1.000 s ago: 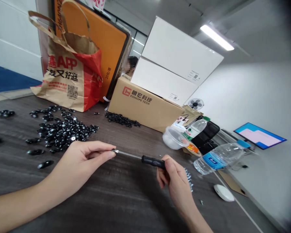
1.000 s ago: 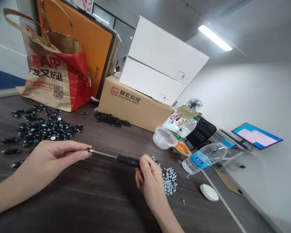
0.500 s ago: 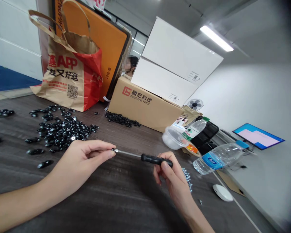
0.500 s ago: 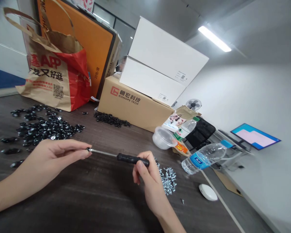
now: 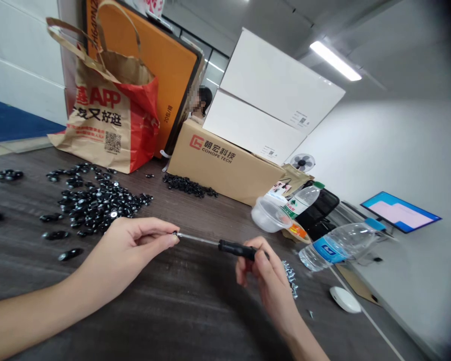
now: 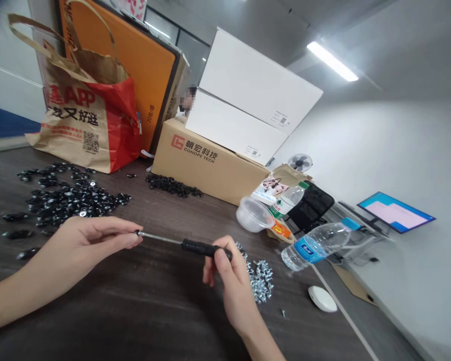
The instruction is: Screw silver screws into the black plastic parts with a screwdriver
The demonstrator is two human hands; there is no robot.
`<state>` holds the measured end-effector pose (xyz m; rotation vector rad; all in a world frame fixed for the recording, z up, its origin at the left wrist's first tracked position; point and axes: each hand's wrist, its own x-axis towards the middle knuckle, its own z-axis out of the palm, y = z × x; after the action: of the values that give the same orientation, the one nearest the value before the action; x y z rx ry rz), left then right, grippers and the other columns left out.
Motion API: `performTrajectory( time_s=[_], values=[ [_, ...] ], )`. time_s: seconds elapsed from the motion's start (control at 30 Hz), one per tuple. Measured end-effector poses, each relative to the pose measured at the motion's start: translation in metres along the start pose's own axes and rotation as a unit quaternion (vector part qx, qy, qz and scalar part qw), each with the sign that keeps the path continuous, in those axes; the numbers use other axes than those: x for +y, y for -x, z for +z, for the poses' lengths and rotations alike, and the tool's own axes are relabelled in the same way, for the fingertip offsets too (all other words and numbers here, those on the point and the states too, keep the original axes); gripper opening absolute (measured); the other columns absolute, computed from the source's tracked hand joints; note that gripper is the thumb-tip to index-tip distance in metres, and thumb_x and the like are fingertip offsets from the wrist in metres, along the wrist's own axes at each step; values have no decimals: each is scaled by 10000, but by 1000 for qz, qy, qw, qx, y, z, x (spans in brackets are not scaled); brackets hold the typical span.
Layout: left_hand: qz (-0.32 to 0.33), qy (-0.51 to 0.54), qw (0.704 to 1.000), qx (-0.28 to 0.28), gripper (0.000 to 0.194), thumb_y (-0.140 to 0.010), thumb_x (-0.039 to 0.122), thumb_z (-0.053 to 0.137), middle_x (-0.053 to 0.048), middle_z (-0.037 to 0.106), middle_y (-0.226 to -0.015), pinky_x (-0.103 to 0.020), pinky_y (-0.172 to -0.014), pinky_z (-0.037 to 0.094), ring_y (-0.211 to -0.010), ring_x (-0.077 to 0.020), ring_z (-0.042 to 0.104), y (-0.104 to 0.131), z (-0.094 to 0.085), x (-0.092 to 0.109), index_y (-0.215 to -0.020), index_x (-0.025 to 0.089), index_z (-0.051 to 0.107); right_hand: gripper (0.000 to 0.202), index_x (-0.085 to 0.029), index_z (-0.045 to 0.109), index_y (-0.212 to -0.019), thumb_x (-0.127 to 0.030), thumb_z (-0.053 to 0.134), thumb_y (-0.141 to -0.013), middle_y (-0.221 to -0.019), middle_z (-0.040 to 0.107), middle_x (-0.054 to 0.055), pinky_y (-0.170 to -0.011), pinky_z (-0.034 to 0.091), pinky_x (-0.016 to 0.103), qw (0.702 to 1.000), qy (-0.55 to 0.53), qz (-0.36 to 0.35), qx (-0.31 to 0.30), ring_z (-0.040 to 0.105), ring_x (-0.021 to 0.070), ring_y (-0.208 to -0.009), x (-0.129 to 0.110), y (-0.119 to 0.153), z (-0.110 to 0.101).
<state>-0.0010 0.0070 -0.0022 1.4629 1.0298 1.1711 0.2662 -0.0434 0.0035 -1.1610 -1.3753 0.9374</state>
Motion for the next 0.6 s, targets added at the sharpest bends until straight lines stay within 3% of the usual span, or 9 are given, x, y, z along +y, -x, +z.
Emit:
performTrajectory(
  time_s=[0.07, 0.23, 0.4, 0.53, 0.6],
  values=[
    [-1, 3, 1000, 2, 106, -758, 349, 770, 31, 831, -818, -181, -678, 593, -755, -176, 766, 0, 0, 0, -826, 282, 817, 291, -242, 547, -953, -520, 622, -919, -719, 602, -26, -519, 422, 249, 1000, -14, -4, -2, 566, 146, -587, 0, 0, 0],
    [9, -2, 1000, 0, 113, -759, 367, 774, 32, 833, -826, -174, -671, 591, -750, -172, 767, 2, 0, -1, -834, 295, 819, 438, -210, 488, -689, -545, 526, -969, -485, 437, -69, -440, 325, 223, 1000, 7, 8, 2, 460, 105, -425, 2, -1, -1],
    [14, -5, 1000, 1, 103, -760, 358, 770, 30, 833, -814, -178, -677, 596, -750, -176, 770, 2, -1, -1, -820, 290, 818, 293, -240, 544, -966, -523, 612, -928, -666, 571, -47, -517, 390, 233, 1000, 1, 1, 0, 520, 126, -558, 1, -1, -2],
    [19, -18, 1000, 1, 117, -770, 370, 764, 31, 834, -832, -178, -671, 595, -750, -175, 770, 2, -1, -2, -841, 297, 820, 430, -206, 495, -699, -534, 529, -975, -463, 360, -95, -447, 281, 225, 999, 43, 7, 21, 389, 87, -409, 0, -1, -2],
    [19, -15, 1000, 0, 120, -769, 373, 764, 31, 834, -837, -177, -675, 595, -753, -174, 770, 2, -1, -2, -844, 297, 820, 449, -213, 476, -698, -569, 508, -970, -490, 392, -83, -444, 293, 230, 999, 29, 12, 7, 415, 97, -421, 0, -1, -1]
  ],
)
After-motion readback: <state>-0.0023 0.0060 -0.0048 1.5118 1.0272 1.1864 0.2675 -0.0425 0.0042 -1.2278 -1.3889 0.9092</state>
